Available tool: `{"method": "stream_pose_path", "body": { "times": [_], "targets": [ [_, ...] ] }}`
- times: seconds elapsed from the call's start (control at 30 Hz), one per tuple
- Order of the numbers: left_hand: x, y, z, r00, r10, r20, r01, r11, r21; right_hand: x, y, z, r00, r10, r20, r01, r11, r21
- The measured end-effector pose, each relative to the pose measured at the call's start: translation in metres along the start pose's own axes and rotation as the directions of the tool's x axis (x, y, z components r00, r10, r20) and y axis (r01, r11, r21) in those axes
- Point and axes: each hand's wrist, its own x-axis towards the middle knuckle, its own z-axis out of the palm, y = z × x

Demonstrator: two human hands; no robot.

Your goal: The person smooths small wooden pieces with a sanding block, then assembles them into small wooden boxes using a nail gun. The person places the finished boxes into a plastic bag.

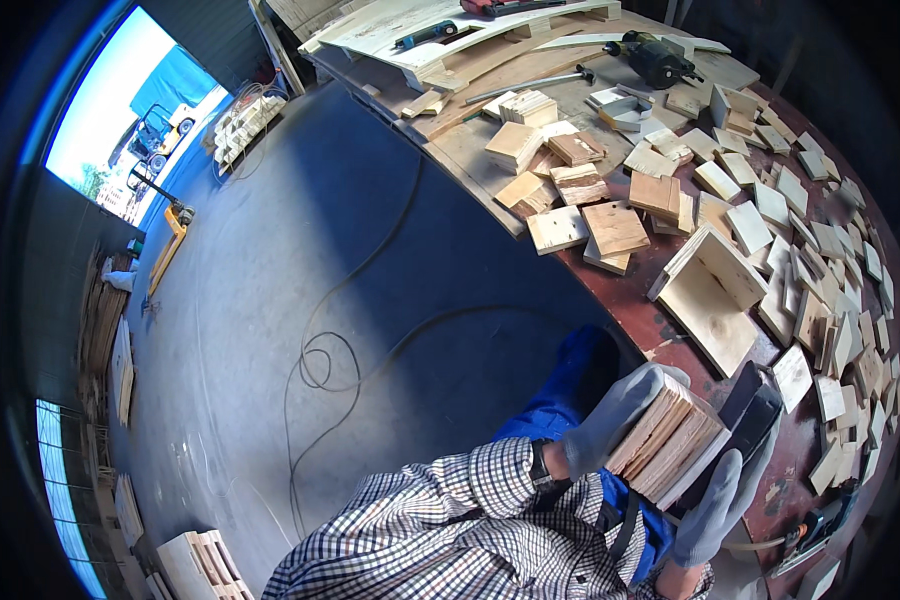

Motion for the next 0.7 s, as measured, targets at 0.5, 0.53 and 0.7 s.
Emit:
{"method": "stream_pose_path", "body": {
  "times": [0.5, 0.53, 0.7],
  "targets": [
    [0.001, 0.034, 0.022, 0.991, -0.133, 0.032, 0.127, 0.981, 0.147, -0.002, 0.0, 0.003, 0.96, -0.274, 0.062, 0.28, 0.906, -0.317],
    [0.002, 0.038, 0.021, 0.976, -0.212, 0.037, 0.212, 0.977, 0.026, -0.006, 0.002, -0.001, 0.95, -0.296, 0.101, 0.312, 0.877, -0.366],
    [-0.002, 0.034, 0.023, 0.979, -0.159, 0.125, 0.141, 0.98, 0.142, 0.015, 0.012, -0.003, 1.0, -0.008, -0.007, 0.007, 0.999, -0.053]
  ]
}}
